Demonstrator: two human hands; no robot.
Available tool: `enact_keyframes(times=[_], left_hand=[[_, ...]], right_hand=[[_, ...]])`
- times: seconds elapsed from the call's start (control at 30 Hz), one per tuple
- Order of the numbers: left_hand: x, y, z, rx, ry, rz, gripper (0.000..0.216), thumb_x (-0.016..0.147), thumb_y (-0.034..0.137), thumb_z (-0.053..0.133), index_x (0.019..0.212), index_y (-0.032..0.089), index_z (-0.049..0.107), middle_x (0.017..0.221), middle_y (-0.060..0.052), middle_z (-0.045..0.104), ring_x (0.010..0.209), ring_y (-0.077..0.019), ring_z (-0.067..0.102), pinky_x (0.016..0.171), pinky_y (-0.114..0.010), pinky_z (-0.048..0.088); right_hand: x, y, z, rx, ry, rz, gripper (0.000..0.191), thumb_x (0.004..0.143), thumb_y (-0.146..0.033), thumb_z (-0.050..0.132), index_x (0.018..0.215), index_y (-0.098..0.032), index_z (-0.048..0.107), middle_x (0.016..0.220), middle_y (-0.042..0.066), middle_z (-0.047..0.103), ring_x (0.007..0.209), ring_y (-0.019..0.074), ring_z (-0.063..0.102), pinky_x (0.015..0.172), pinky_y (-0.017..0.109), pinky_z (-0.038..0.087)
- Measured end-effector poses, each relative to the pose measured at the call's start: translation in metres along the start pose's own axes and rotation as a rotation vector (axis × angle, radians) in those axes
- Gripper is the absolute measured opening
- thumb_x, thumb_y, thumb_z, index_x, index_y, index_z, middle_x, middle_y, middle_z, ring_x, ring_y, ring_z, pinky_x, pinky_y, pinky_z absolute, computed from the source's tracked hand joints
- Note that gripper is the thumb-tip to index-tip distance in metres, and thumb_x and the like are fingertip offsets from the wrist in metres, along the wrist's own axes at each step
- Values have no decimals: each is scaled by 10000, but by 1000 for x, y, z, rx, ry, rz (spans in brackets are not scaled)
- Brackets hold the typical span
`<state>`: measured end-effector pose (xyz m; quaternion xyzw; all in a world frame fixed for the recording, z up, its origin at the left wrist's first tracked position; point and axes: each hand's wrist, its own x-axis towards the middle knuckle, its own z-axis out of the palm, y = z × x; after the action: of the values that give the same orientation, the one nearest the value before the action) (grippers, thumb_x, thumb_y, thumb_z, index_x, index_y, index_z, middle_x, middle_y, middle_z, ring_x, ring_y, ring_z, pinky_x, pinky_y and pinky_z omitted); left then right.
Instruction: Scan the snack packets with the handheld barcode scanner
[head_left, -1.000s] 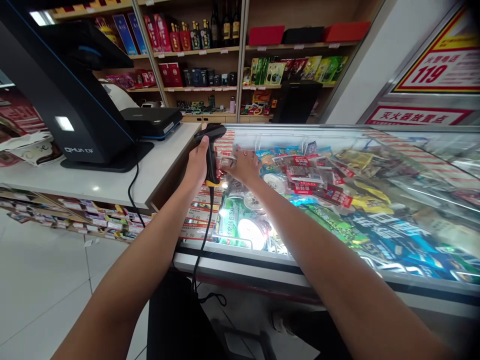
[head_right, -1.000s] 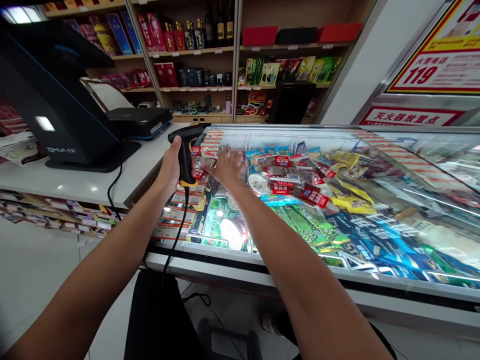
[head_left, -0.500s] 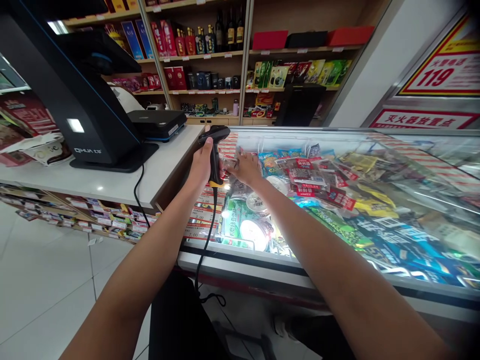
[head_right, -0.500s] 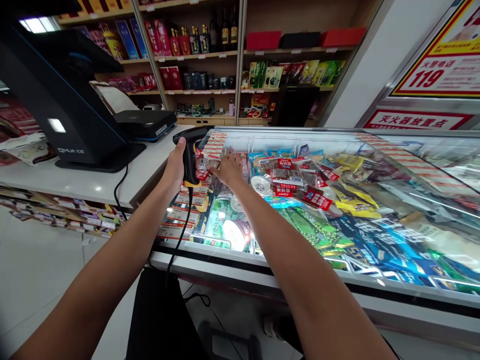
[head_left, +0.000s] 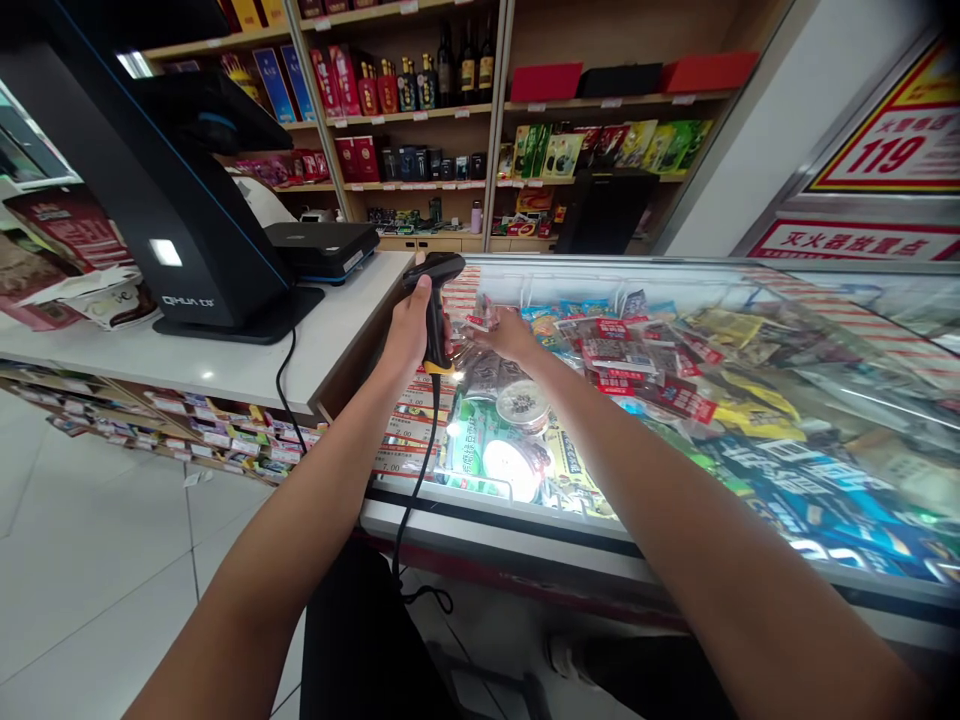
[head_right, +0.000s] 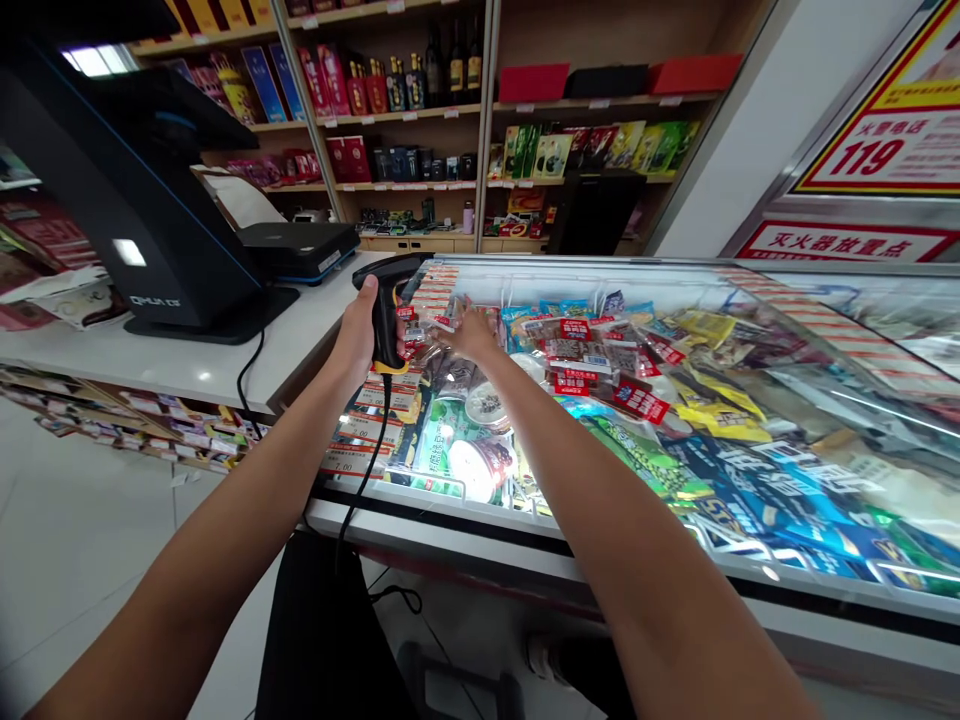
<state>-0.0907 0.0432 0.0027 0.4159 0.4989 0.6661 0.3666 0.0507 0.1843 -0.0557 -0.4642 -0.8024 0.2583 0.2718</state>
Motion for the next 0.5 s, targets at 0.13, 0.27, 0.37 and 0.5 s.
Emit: enact_keyframes(times=[0.13, 0.27, 0.37, 0.5], left_hand=[[-7, 3, 5, -12, -24, -23, 642, 931, 855, 537, 804, 226, 544, 549, 11, 604, 392, -137, 556, 400, -259, 445], [-11, 4, 9, 2, -28, -34, 706, 895, 912, 517, 733, 225, 531, 552, -6, 589, 392, -140, 550, 401, -274, 449], [-16, 2, 15, -1, -74, -39, 724, 869, 934, 528, 720, 225, 543, 550, -13, 581, 386, -149, 545, 384, -288, 442], [-29, 2, 28, 14, -183, 11, 695, 849, 930, 562, 785, 239, 539, 552, -2, 597, 383, -155, 551, 381, -291, 437]], right_hand=[[-16, 4, -11, 234, 1, 52, 109, 835, -300, 725, 770, -222, 684, 840, 79, 762, 917, 311, 736, 889, 484, 596], [-33, 8, -36, 529, 160, 101, 132, 859, -349, 728, 889, -222, 750, 854, 52, 760, 889, 254, 733, 812, 410, 612], [-43, 11, -65, 799, 249, 149, 180, 845, -371, 787, 937, -219, 763, 888, 36, 761, 801, 184, 707, 759, 341, 606], [-54, 17, -101, 939, 318, 155, 193, 847, -384, 808, 967, -236, 777, 917, 25, 774, 743, 176, 688, 627, 304, 573]])
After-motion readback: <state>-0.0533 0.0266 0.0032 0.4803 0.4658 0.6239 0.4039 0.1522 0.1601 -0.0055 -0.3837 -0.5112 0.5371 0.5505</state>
